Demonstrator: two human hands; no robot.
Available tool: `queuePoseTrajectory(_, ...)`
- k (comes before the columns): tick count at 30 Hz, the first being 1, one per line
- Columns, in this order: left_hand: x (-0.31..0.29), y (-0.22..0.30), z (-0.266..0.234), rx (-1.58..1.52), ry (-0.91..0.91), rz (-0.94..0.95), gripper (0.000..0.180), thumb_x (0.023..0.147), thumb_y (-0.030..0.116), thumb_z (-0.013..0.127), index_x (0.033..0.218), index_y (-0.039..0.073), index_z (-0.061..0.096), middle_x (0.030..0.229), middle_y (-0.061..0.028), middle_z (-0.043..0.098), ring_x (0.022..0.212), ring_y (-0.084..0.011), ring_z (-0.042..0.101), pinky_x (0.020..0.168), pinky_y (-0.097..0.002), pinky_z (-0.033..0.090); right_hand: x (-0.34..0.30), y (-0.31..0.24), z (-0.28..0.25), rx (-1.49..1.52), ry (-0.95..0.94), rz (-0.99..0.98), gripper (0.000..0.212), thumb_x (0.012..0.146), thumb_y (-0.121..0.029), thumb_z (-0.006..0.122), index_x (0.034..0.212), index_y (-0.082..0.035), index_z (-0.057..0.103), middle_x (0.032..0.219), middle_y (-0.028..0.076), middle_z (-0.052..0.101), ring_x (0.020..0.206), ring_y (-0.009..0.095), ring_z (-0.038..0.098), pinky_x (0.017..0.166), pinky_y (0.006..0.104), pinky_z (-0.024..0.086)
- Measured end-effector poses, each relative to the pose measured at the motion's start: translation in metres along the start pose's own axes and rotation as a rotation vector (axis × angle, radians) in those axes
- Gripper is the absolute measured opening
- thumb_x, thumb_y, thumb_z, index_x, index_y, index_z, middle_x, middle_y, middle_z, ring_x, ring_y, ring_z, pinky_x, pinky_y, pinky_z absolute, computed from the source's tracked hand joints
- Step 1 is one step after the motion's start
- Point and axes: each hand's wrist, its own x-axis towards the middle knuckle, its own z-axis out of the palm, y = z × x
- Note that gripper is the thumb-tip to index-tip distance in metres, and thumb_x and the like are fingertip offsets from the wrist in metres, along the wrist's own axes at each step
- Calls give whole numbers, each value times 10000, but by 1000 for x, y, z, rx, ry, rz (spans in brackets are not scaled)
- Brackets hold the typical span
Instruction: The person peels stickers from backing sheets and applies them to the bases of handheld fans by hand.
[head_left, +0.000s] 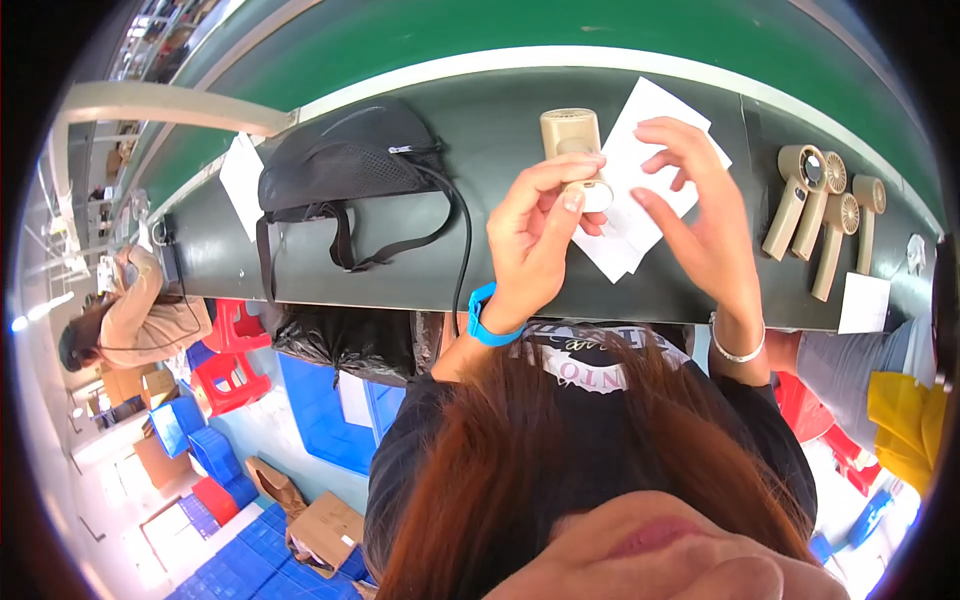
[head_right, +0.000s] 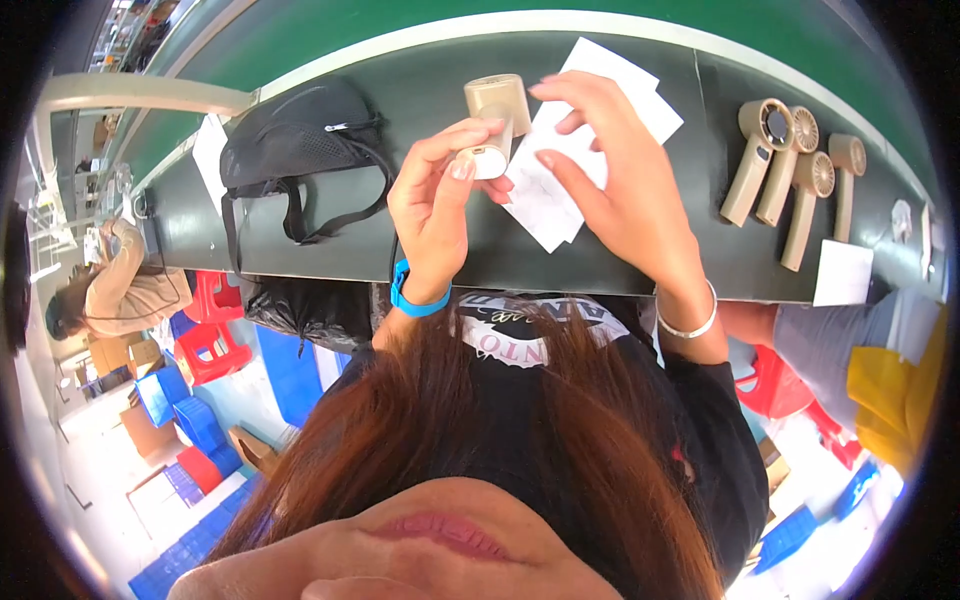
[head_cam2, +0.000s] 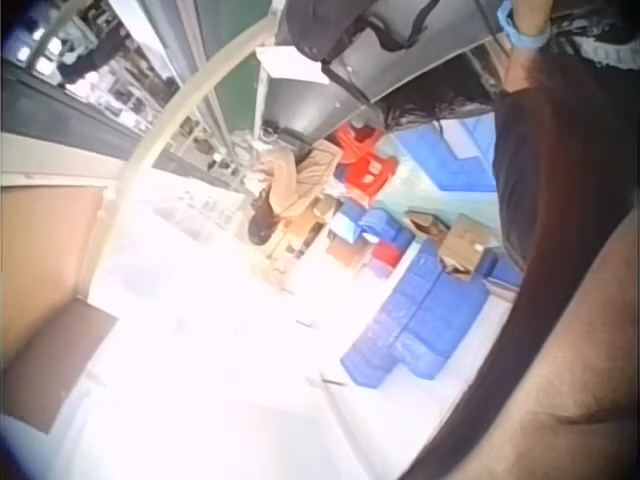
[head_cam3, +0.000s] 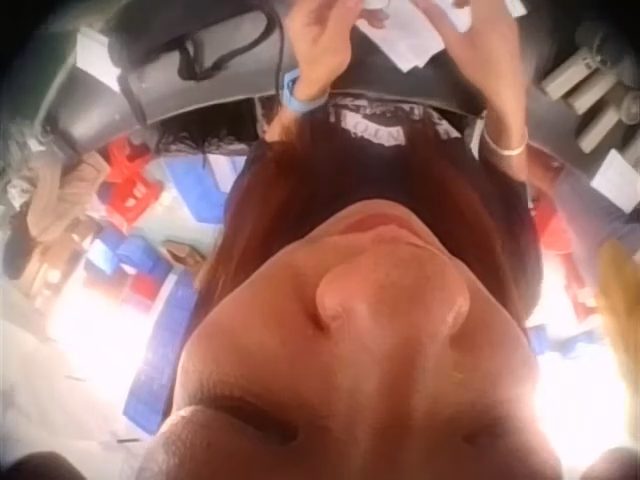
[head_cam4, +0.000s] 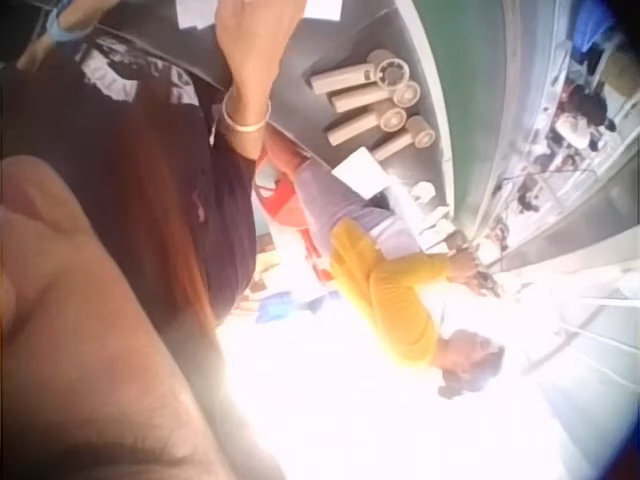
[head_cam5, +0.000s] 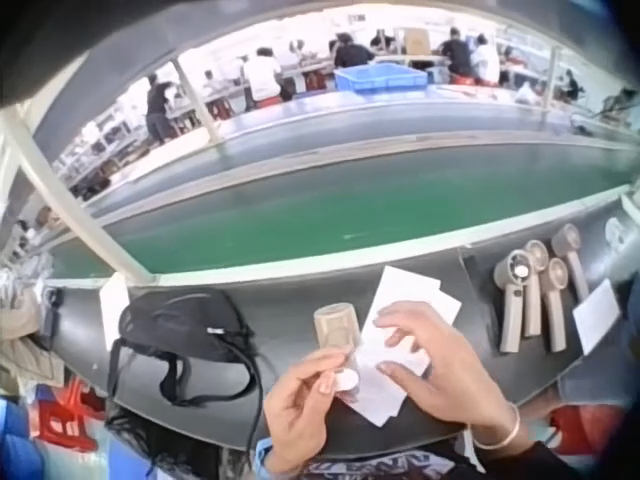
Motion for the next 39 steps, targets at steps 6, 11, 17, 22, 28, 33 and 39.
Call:
queuePoseTrajectory(6,10,10,-5,-24,37,-40,250,800,-70,630,1027,-11,546,1097,-117,585,916,-132,601,683,-221,519,22,16,37,109,-223,-156,471,746,60,600,1193,-59,515,1161,130,573,897,314,603,737,379,483)
queuePoseTrajectory(11,18,2,-12,-22,114,33,225,803,-68,632,998,-5,540,1061,-100,592,904,-118,600,685,-204,513,32,15,55,-43,-223,-220,255,810,-51,571,1053,-41,491,1100,153,579,853,371,582,699,434,471)
queuePoseTrajectory(17,22,-6,-4,-107,218,170,135,842,-45,609,941,-9,525,1017,-101,590,878,-104,579,711,-217,488,41,6,54,3,-272,-263,290,791,-46,598,1062,-30,493,1076,158,575,849,376,580,680,429,484)
queuePoseTrajectory(22,34,-6,-16,-44,230,212,87,910,60,559,898,-21,530,1018,-130,626,700,-73,575,619,-197,474,58,8,43,-48,-334,-240,363,736,70,593,1079,-28,530,1044,150,585,941,363,590,766,384,495)
queuePoseTrajectory(28,41,-10,-23,53,342,89,171,953,127,471,1047,13,557,1210,-159,561,555,-85,545,476,-206,447,133,62,11,-405,-169,-394,468,650,151,522,1056,-79,546,1113,134,593,1050,366,559,877,418,448)
queuePoseTrajectory(33,36,-26,-24,7,260,3,172,939,110,489,1054,13,573,1097,-72,607,622,-60,525,524,-188,432,215,165,-34,-1004,-114,-470,389,710,67,531,1078,-58,523,1231,110,530,990,336,559,859,394,454)
queuePoseTrajectory(39,38,-38,-24,182,232,28,156,928,100,510,1015,30,619,836,-27,593,597,-53,522,485,-188,415,217,245,-56,-1137,-158,-416,452,752,41,505,1180,-105,494,1363,63,426,965,291,603,824,390,480)
